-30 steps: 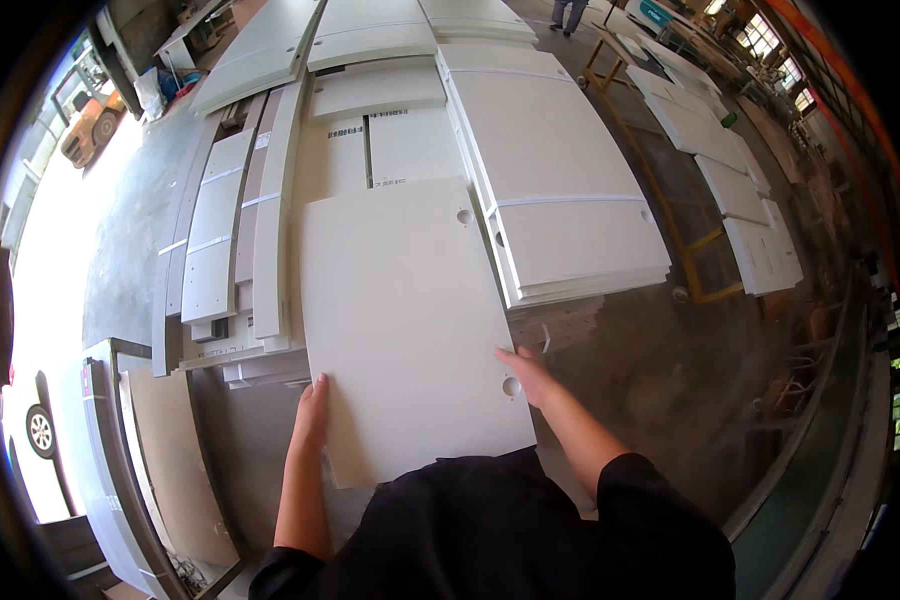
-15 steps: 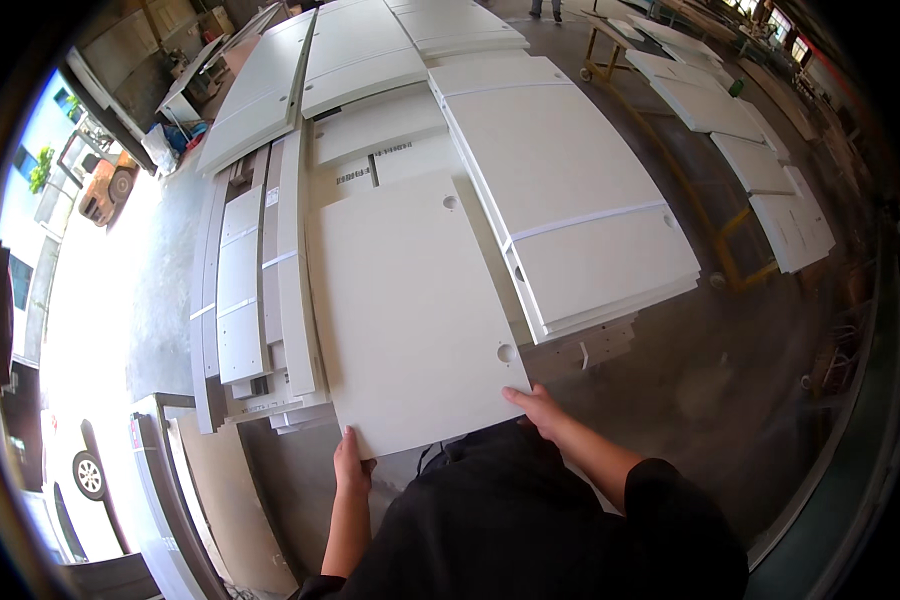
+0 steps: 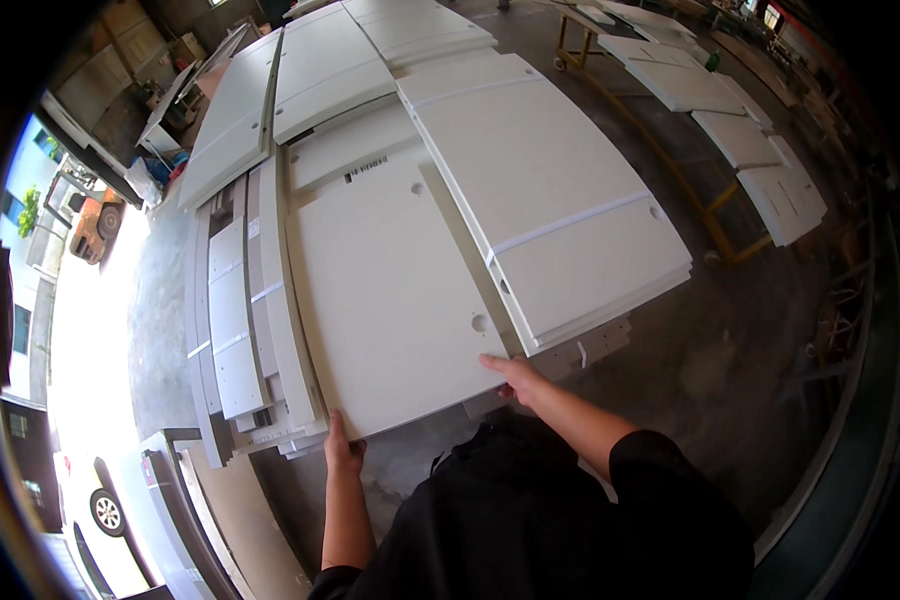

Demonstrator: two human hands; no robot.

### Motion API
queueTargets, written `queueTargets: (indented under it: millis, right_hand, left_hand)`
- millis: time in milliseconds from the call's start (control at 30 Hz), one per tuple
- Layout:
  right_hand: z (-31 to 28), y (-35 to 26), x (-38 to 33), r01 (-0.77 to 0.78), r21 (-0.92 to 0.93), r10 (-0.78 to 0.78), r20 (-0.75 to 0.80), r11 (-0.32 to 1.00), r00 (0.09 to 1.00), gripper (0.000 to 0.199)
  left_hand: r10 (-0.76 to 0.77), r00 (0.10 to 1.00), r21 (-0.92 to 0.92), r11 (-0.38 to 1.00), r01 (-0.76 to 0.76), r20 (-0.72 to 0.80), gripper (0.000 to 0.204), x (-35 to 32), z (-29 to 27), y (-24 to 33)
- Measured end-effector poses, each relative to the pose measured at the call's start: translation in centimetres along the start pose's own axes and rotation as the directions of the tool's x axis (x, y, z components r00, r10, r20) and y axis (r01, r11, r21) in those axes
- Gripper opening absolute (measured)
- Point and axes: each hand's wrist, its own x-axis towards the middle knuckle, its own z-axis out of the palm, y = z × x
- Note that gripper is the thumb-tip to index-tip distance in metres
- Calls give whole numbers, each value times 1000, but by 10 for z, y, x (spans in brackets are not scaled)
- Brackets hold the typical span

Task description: The person repeatedly picks up white rectangular panels from a stack and places them onto a workbench. The person handles the panels one at a time, walking back and forth between the stack and the bench to build a new pile.

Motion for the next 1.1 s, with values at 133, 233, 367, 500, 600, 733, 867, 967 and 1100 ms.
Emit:
queueTargets:
  millis: [133,233,367,500,600,733,867,967,1100]
  right_hand:
    - [0,-3,0,19,-57,-18,21,998,1000,49]
    - [-1,3,-2,87,-146,-86,15,985,996,55]
    - [2,34,-36,33,-114,-24,76,993,997,57]
    - [-34,83,-61,23,-163,-5,106,986,994,63]
    - [-46,75,-61,9,-146,14,156,989,988,66]
    - [-45,49,-30,-13,-24,13,-14,1000,1000,64]
    - [-21,17,-30,-8,-76,9,12,997,1000,72]
    - [-11,28,-42,51,-106,-54,-21,993,998,82]
    - [-17,61,-58,5,-175,-38,-182,985,983,77]
  left_hand:
    - [-26,998,67,998,23,52,48,2,-1,7]
    - [-59,998,346,936,63,-22,51,-12,5,22]
    - [-123,990,503,861,73,67,58,-36,-31,18]
    - [-300,941,611,778,147,156,64,-61,-61,-7]
    - [-438,876,693,696,189,200,61,-57,-73,-11]
    - [-283,873,404,908,110,398,55,-20,-29,20]
    - [37,968,118,991,-68,248,51,11,-1,3]
    - [63,957,91,992,-92,283,54,3,-8,0]
    - [-36,973,168,986,-2,227,54,-24,-18,5]
